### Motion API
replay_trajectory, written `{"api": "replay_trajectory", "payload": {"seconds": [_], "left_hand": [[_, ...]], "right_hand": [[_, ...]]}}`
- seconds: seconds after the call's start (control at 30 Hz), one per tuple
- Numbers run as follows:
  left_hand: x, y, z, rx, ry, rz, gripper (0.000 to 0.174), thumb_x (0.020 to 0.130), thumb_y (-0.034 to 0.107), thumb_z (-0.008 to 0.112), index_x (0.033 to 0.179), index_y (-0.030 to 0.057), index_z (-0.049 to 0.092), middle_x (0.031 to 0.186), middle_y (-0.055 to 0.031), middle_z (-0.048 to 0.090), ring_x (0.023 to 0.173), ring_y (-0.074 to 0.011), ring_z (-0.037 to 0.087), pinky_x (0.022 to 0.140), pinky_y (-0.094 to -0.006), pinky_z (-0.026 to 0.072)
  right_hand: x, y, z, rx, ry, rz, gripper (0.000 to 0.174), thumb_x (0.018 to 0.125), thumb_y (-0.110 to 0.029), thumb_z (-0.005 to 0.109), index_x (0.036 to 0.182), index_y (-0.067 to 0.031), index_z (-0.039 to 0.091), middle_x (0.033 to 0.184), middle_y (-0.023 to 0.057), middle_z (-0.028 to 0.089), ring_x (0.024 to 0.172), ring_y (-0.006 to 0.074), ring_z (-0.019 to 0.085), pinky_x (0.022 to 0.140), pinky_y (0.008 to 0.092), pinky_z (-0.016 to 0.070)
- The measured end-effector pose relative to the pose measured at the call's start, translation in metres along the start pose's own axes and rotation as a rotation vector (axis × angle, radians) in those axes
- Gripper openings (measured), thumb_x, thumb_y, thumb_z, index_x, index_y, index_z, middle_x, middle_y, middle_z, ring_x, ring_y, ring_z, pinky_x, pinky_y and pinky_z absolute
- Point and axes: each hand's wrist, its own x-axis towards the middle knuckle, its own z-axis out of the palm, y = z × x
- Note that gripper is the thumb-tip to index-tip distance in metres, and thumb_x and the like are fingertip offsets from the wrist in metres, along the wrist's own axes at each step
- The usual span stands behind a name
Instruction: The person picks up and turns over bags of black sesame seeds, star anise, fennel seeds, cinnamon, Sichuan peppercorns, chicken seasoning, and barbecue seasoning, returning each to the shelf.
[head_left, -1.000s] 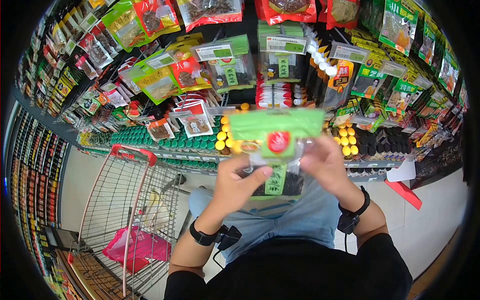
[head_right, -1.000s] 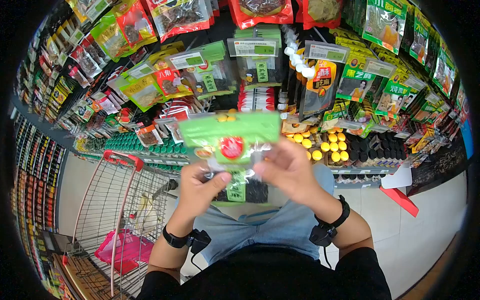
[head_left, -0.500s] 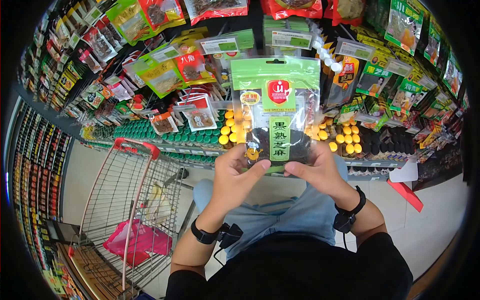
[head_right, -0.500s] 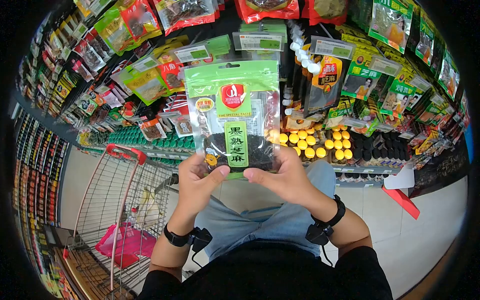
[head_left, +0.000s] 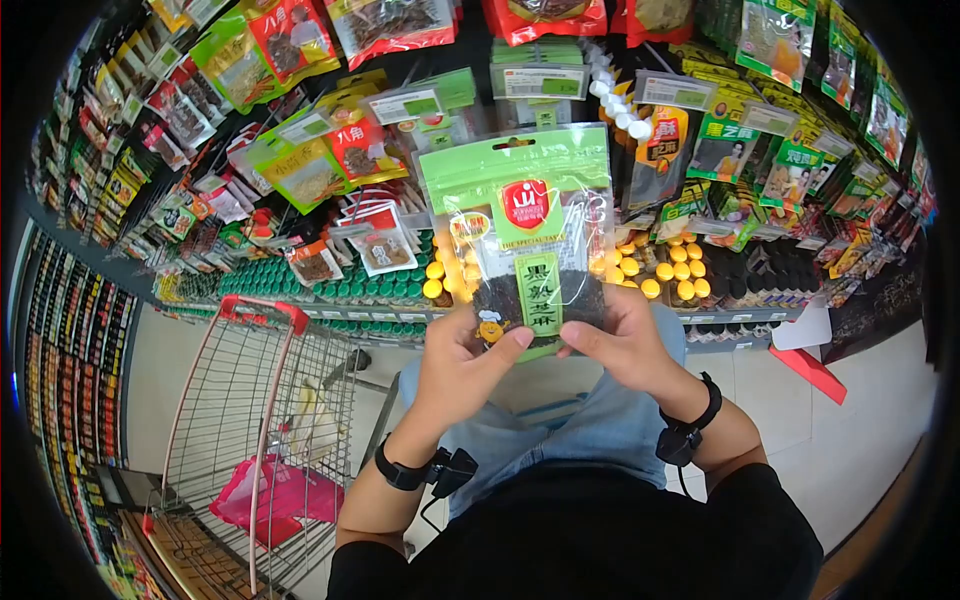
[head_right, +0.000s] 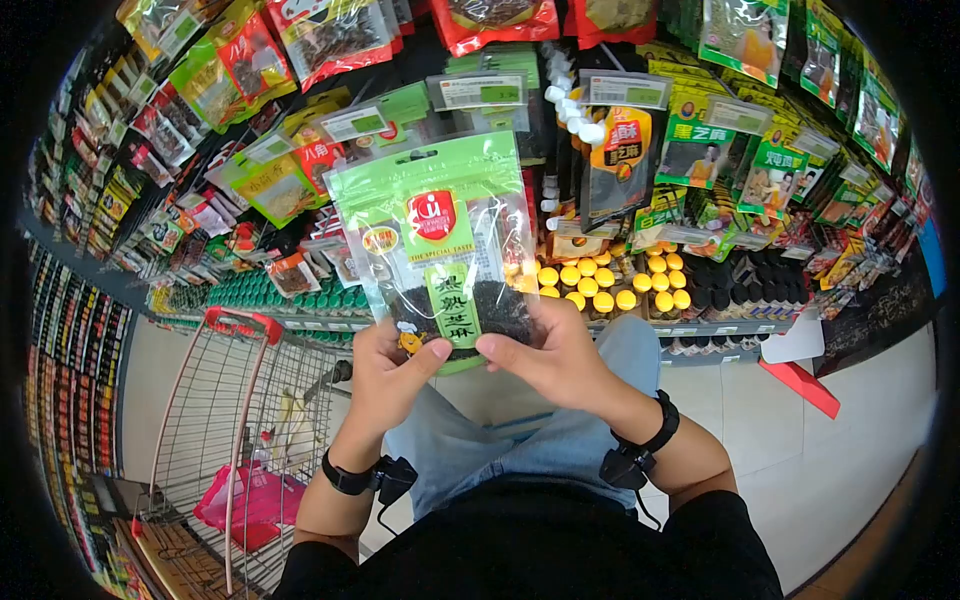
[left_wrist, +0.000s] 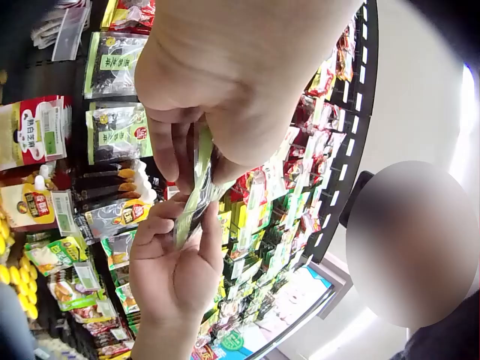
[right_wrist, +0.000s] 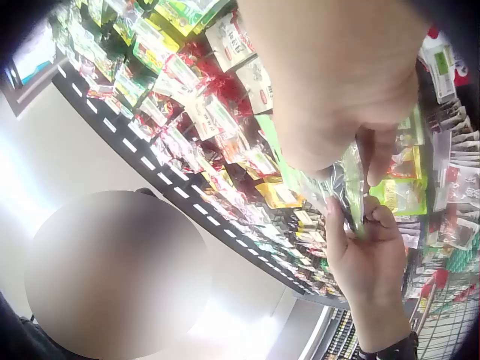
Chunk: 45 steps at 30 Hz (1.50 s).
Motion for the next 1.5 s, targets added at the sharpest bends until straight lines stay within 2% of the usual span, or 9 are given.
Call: {"api": "replay_trajectory", "payload": {"seconds": [0.63,0.73,0.8,0.9,0.97,1.03,1.17,1.3,1.5], "left_hand": [[-0.020,-0.004,-0.010,-0.030,0.073,0.062,0.023,0.084,0.006,0.065,0.104,-0.0032,0.059,0.095,-0.0052,0.065,0.086,-0.0082,0.057,0.078,-0.0248,0.0460],[-0.023,-0.009,-0.013,-0.032,0.051,0.017,0.027,0.084,0.004,0.064,0.108,-0.0030,0.057,0.106,-0.0073,0.061,0.094,-0.0100,0.055,0.081,-0.0266,0.0452],[-0.016,-0.013,-0.003,-0.025,0.413,0.271,0.037,0.082,0.005,0.065,0.115,-0.0022,0.051,0.114,-0.0093,0.054,0.103,-0.0150,0.053,0.084,-0.0295,0.0450],[-0.019,-0.022,-0.022,0.289,0.386,0.359,0.054,0.081,0.009,0.066,0.126,-0.0009,0.039,0.124,-0.0104,0.044,0.114,-0.0165,0.046,0.095,-0.0327,0.0381],[-0.017,-0.018,-0.020,0.406,0.175,0.330,0.060,0.080,0.014,0.067,0.128,-0.0010,0.035,0.127,-0.0119,0.043,0.115,-0.0191,0.047,0.095,-0.0348,0.0385],[-0.011,-0.013,0.000,0.083,0.160,0.292,0.056,0.078,0.011,0.069,0.125,-0.0017,0.041,0.118,-0.0116,0.047,0.111,-0.0214,0.049,0.090,-0.0323,0.0431],[-0.001,-0.032,-0.021,-0.183,0.231,0.102,0.038,0.083,0.005,0.064,0.117,-0.0029,0.050,0.115,-0.0103,0.057,0.104,-0.0149,0.055,0.089,-0.0307,0.0441],[-0.003,-0.033,-0.023,-0.285,0.226,0.135,0.034,0.084,0.000,0.060,0.117,-0.0027,0.051,0.109,-0.0084,0.061,0.099,-0.0131,0.057,0.088,-0.0281,0.0443],[-0.010,-0.026,-0.020,-0.295,0.119,0.051,0.037,0.084,0.002,0.061,0.118,-0.0036,0.050,0.111,-0.0088,0.060,0.101,-0.0138,0.056,0.090,-0.0291,0.0430]], "right_hand": [[0.007,0.013,0.010,0.001,-0.124,0.025,0.018,0.087,-0.010,0.062,0.098,0.0040,0.060,0.089,0.0058,0.064,0.074,0.0100,0.060,0.066,0.0250,0.0510],[0.013,0.018,0.014,-0.039,-0.086,-0.049,0.020,0.088,-0.011,0.060,0.101,0.0042,0.059,0.091,0.0050,0.063,0.077,0.0081,0.058,0.067,0.0236,0.0489],[0.018,0.018,0.015,-0.034,-0.050,-0.046,0.023,0.089,-0.012,0.059,0.106,0.0037,0.058,0.092,0.0036,0.063,0.081,0.0065,0.056,0.070,0.0228,0.0465],[0.024,0.019,0.017,-0.098,0.094,-0.111,0.027,0.089,-0.013,0.059,0.111,0.0032,0.057,0.095,0.0028,0.062,0.085,0.0077,0.056,0.076,0.0240,0.0453],[0.018,0.015,0.022,-0.122,0.093,-0.081,0.033,0.086,-0.012,0.061,0.117,0.0014,0.055,0.104,0.0060,0.059,0.093,0.0127,0.056,0.080,0.0266,0.0450],[0.011,0.007,0.032,-0.374,-0.109,-0.293,0.040,0.083,-0.009,0.062,0.122,-0.0012,0.053,0.112,0.0100,0.055,0.099,0.0178,0.054,0.082,0.0284,0.0446],[0.007,0.011,0.011,-0.367,-0.214,-0.299,0.035,0.078,-0.001,0.065,0.113,-0.0030,0.061,0.112,0.0099,0.052,0.096,0.0159,0.053,0.077,0.0253,0.0439],[0.007,0.018,-0.003,-0.449,0.066,-0.365,0.030,0.077,0.003,0.064,0.106,-0.0036,0.064,0.102,0.0070,0.051,0.089,0.0110,0.050,0.071,0.0232,0.0407],[0.011,0.009,0.014,-0.235,-0.123,-0.242,0.053,0.080,0.008,0.060,0.131,0.0007,0.044,0.122,0.0111,0.049,0.117,0.0183,0.045,0.098,0.0311,0.0367]]}}
